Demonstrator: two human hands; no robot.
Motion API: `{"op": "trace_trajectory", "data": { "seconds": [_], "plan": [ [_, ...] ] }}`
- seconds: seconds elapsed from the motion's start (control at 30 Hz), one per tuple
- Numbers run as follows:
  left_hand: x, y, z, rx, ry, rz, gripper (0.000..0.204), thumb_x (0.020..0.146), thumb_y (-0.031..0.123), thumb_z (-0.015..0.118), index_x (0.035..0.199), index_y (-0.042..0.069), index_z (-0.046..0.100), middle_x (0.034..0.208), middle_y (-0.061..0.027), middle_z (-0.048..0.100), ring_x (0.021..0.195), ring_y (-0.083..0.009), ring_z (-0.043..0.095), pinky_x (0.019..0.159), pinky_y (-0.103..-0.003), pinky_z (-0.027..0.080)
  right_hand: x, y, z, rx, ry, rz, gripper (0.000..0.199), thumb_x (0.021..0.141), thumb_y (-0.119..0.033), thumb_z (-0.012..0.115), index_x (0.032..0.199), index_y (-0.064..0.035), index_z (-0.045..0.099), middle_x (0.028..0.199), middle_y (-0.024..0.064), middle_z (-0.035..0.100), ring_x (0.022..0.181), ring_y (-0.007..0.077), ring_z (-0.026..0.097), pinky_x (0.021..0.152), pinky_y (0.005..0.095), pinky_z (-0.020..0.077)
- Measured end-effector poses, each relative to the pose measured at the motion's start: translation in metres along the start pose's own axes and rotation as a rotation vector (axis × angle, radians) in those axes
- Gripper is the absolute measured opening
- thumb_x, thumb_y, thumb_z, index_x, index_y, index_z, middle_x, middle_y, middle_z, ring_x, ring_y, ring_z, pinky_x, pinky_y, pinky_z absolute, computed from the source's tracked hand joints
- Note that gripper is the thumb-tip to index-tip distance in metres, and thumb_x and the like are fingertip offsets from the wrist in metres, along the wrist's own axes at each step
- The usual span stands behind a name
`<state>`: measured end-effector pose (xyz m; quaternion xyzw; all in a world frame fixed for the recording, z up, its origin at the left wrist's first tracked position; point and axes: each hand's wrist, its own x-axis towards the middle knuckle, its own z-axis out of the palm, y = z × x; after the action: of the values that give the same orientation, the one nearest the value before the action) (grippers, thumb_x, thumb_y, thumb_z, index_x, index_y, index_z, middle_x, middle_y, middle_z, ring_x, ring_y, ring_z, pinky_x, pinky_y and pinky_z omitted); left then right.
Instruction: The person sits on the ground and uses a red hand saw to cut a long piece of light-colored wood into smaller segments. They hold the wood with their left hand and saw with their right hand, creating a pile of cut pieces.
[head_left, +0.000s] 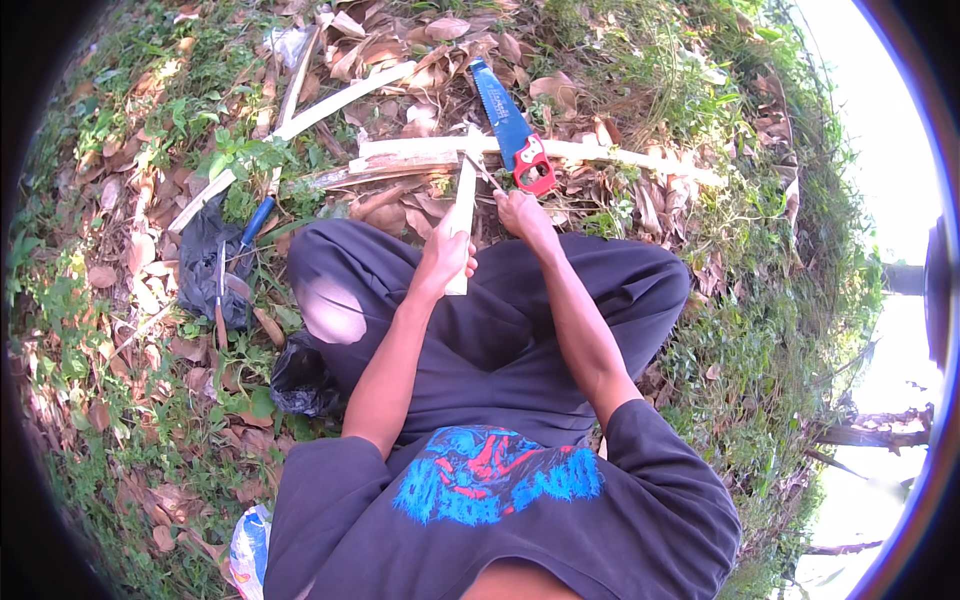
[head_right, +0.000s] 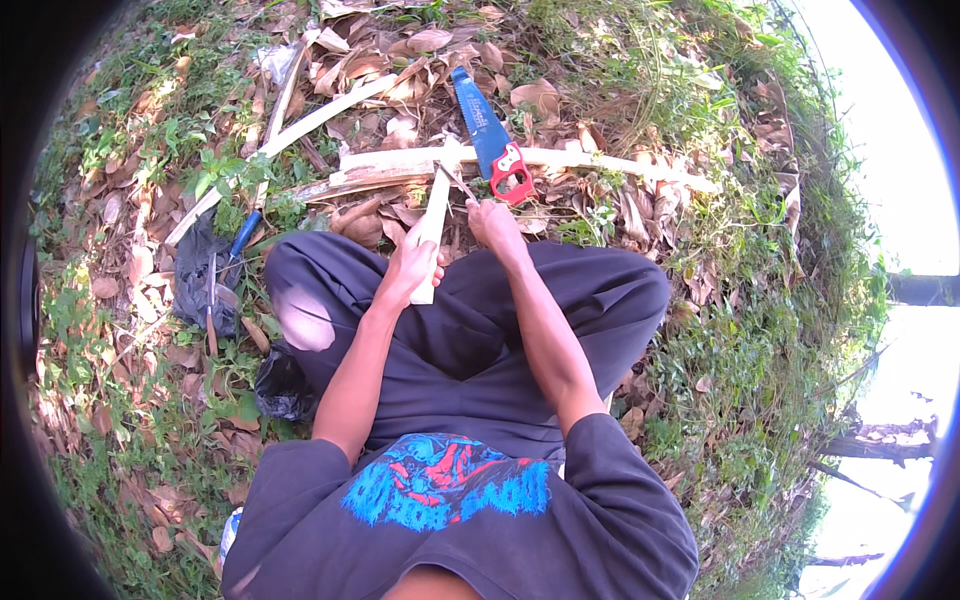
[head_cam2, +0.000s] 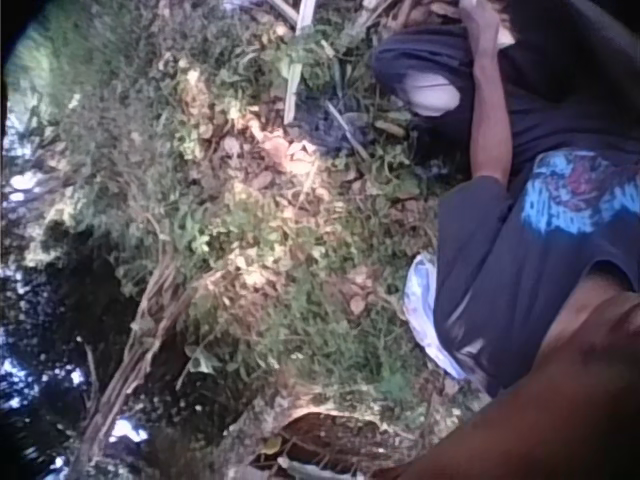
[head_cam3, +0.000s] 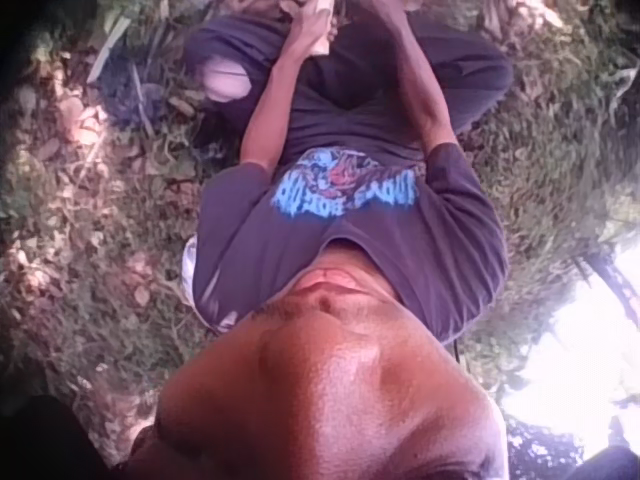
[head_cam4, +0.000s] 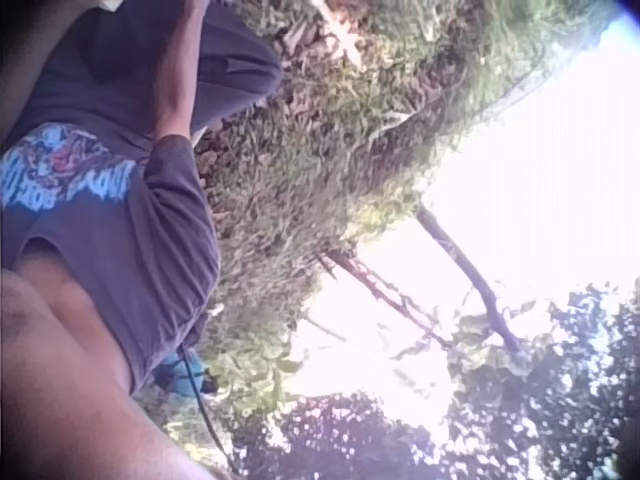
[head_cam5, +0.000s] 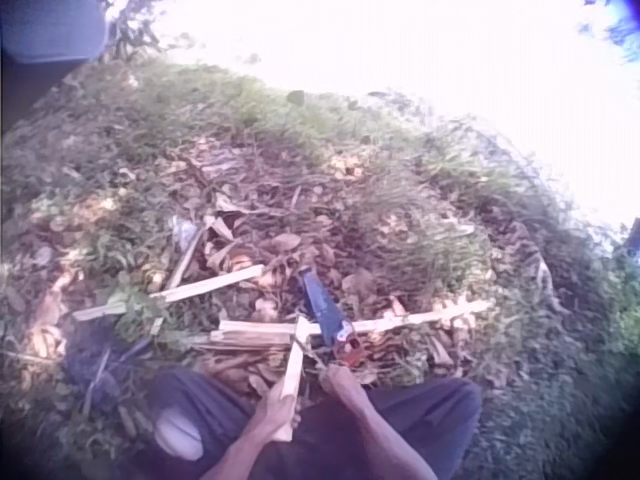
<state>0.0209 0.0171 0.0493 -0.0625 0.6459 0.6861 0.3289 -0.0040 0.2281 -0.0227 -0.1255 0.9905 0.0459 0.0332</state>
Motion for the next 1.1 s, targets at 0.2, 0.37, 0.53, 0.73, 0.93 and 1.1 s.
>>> {"op": "trace_trajectory", "data": {
  "seconds": [0.2, 0.37, 0.53, 0.73, 0.93, 1.1],
  "plan": [
    [0.000, -0.002, -0.007, -0.021, 0.067, -0.046, 0.059, 0.097, 0.010, 0.041, 0.154, 0.016, 0.030, 0.075, -0.0075, 0.059, 0.053, -0.0138, 0.060, 0.047, -0.029, 0.053, -0.034, -0.039, -0.056, 0.255, -0.303, -0.073, 0.039, 0.087, 0.000, 0.052, 0.126, 0.0031, 0.050, 0.096, 0.0242, 0.063, 0.089, 0.0413, 0.066, 0.075, 0.0495, 0.0544],
    [0.008, -0.008, -0.002, 0.040, 0.100, -0.015, 0.059, 0.097, 0.013, 0.041, 0.154, 0.015, 0.028, 0.075, -0.0079, 0.059, 0.053, -0.0137, 0.060, 0.046, -0.029, 0.053, -0.013, -0.032, -0.053, 0.249, -0.252, 0.006, 0.029, 0.094, -0.007, 0.050, 0.121, 0.0026, 0.052, 0.091, 0.0240, 0.064, 0.084, 0.0413, 0.067, 0.069, 0.0492, 0.0550],
    [0.025, -0.027, -0.017, 0.013, 0.121, 0.081, 0.063, 0.096, 0.018, 0.042, 0.156, 0.016, 0.024, 0.080, -0.0136, 0.063, 0.062, -0.0194, 0.063, 0.057, -0.034, 0.054, -0.012, -0.040, -0.044, 0.522, -0.121, 0.082, 0.028, 0.100, -0.024, 0.048, 0.107, 0.0022, 0.055, 0.078, 0.0212, 0.063, 0.071, 0.0391, 0.066, 0.062, 0.0470, 0.0527],
    [0.032, -0.030, -0.013, 0.278, 0.309, 0.100, 0.067, 0.090, 0.022, 0.054, 0.149, -0.002, 0.033, 0.090, -0.0223, 0.067, 0.080, -0.0276, 0.070, 0.069, -0.038, 0.055, -0.037, -0.069, -0.089, 1.103, -0.313, 0.606, 0.046, 0.103, -0.041, 0.044, 0.083, 0.0003, 0.048, 0.061, 0.0107, 0.053, 0.049, 0.0204, 0.056, 0.048, 0.0367, 0.0461],
    [0.013, -0.009, -0.007, 0.007, 0.142, 0.037, 0.031, 0.090, 0.017, 0.054, 0.115, -0.002, 0.055, 0.083, -0.0156, 0.068, 0.058, -0.0204, 0.069, 0.054, -0.036, 0.056, -0.032, -0.051, -0.035, 0.492, -0.075, 0.190, 0.032, 0.104, -0.027, 0.042, 0.107, 0.0018, 0.057, 0.081, 0.0148, 0.061, 0.069, 0.0241, 0.065, 0.054, 0.0374, 0.0486],
    [0.013, -0.004, -0.009, 0.146, 0.168, 0.089, 0.027, 0.092, 0.015, 0.053, 0.113, 0.000, 0.057, 0.072, -0.0102, 0.066, 0.054, -0.0197, 0.067, 0.050, -0.034, 0.055, -0.018, -0.043, -0.036, 0.154, -0.121, -0.027, 0.031, 0.099, -0.016, 0.045, 0.120, 0.0041, 0.055, 0.087, 0.0159, 0.061, 0.075, 0.0307, 0.065, 0.059, 0.0405, 0.0523]
  ]
}}
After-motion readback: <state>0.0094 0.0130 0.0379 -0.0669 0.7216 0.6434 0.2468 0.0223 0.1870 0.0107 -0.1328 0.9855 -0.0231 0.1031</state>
